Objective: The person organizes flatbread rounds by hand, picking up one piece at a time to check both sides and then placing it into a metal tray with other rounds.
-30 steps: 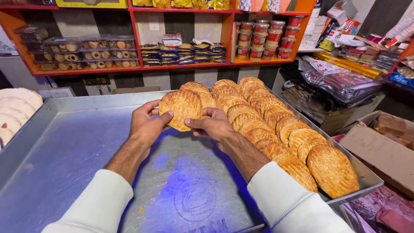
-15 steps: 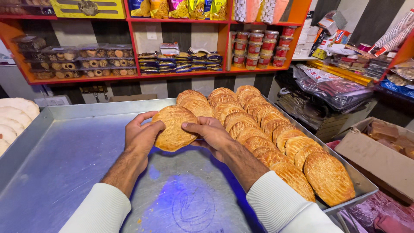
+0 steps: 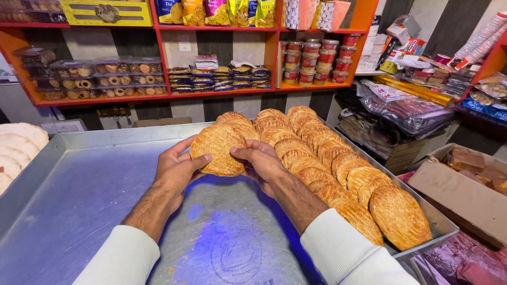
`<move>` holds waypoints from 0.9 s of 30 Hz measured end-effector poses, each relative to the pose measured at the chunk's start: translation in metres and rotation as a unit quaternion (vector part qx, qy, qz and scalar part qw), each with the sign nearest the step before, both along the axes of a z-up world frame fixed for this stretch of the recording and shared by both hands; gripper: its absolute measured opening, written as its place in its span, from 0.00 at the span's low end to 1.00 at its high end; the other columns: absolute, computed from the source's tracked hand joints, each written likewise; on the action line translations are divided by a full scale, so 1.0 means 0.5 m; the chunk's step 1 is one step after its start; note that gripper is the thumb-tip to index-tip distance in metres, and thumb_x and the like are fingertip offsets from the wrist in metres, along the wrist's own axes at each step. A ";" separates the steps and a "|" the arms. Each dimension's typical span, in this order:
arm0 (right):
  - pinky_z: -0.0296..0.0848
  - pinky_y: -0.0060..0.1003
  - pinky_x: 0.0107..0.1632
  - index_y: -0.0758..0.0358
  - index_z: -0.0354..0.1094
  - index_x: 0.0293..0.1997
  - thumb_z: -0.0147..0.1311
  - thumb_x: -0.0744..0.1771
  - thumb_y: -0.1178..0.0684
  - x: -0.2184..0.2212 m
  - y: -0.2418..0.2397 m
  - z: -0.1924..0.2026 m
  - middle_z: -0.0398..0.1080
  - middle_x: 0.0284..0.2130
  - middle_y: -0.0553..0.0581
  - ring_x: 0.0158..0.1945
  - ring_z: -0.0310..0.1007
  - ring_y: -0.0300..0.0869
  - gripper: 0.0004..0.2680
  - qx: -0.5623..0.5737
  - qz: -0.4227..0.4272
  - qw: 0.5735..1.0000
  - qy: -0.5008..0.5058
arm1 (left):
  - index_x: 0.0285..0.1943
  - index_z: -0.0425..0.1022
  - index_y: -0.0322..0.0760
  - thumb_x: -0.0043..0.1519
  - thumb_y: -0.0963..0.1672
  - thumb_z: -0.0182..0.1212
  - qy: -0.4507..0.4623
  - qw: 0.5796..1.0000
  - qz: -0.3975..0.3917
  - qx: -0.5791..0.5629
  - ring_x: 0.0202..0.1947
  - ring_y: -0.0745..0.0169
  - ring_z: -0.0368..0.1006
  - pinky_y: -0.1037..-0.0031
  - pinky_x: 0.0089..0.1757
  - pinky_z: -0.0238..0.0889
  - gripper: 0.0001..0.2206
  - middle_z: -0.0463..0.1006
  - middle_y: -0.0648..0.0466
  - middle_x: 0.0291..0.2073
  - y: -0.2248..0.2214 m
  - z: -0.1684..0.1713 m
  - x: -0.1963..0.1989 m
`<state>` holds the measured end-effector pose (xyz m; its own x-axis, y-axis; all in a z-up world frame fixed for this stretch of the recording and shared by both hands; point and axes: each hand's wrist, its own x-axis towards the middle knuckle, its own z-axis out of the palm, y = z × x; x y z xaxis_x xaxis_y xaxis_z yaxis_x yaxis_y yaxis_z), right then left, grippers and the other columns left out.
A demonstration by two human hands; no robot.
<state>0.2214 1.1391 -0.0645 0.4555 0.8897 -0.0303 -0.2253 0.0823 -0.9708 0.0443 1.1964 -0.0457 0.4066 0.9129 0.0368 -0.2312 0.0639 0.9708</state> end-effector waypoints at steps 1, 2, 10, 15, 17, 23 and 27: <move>0.82 0.37 0.45 0.63 0.72 0.47 0.67 0.61 0.55 -0.003 -0.005 0.008 0.77 0.34 0.54 0.41 0.80 0.42 0.13 0.000 0.000 1.000 0.000 | 0.73 0.67 0.42 0.54 0.36 0.67 0.000 1.000 0.000 0.000 0.49 0.47 0.79 0.64 0.48 0.74 0.33 0.80 0.43 0.50 0.002 0.000 0.000; 0.81 0.37 0.46 0.64 0.73 0.48 0.66 0.62 0.56 -0.007 -0.011 0.015 0.77 0.34 0.53 0.41 0.80 0.41 0.13 0.006 -0.009 1.000 -0.009 | 0.74 0.67 0.42 0.54 0.36 0.67 -0.003 1.000 -0.002 0.003 0.49 0.47 0.79 0.65 0.47 0.74 0.35 0.80 0.43 0.50 0.002 -0.002 0.001; 0.80 0.34 0.46 0.62 0.74 0.49 0.67 0.61 0.57 -0.008 -0.025 0.032 0.76 0.31 0.48 0.38 0.78 0.37 0.13 0.023 -0.031 0.998 -0.042 | 0.74 0.66 0.43 0.54 0.35 0.67 -0.012 1.000 -0.003 0.023 0.48 0.48 0.80 0.66 0.47 0.76 0.35 0.81 0.44 0.50 0.004 -0.001 0.007; 0.81 0.38 0.46 0.65 0.74 0.50 0.66 0.61 0.59 -0.006 -0.020 0.037 0.76 0.33 0.51 0.39 0.79 0.41 0.14 0.045 -0.034 0.998 -0.040 | 0.73 0.67 0.45 0.55 0.35 0.67 -0.015 0.999 0.011 0.027 0.46 0.47 0.80 0.66 0.45 0.76 0.33 0.81 0.44 0.47 0.013 -0.003 0.013; 0.81 0.38 0.45 0.65 0.74 0.49 0.66 0.61 0.59 -0.018 -0.032 0.052 0.76 0.31 0.50 0.38 0.79 0.40 0.14 0.052 -0.038 0.997 -0.038 | 0.72 0.69 0.46 0.55 0.35 0.67 -0.014 0.999 0.015 0.033 0.46 0.46 0.80 0.65 0.44 0.77 0.33 0.81 0.43 0.47 0.024 -0.005 0.023; 0.82 0.37 0.45 0.64 0.73 0.51 0.65 0.62 0.59 -0.008 -0.048 0.081 0.76 0.34 0.50 0.38 0.80 0.41 0.14 0.072 -0.045 0.995 -0.050 | 0.70 0.70 0.48 0.55 0.36 0.67 -0.019 0.998 0.035 0.051 0.44 0.47 0.81 0.66 0.42 0.78 0.31 0.80 0.42 0.47 0.007 0.024 0.041; 0.81 0.37 0.47 0.65 0.72 0.54 0.64 0.62 0.59 -0.007 -0.082 0.113 0.77 0.39 0.52 0.41 0.80 0.42 0.15 0.096 -0.050 0.992 -0.061 | 0.69 0.72 0.48 0.55 0.36 0.66 -0.038 0.997 0.031 0.062 0.44 0.49 0.80 0.67 0.42 0.78 0.30 0.80 0.44 0.47 -0.044 0.068 0.034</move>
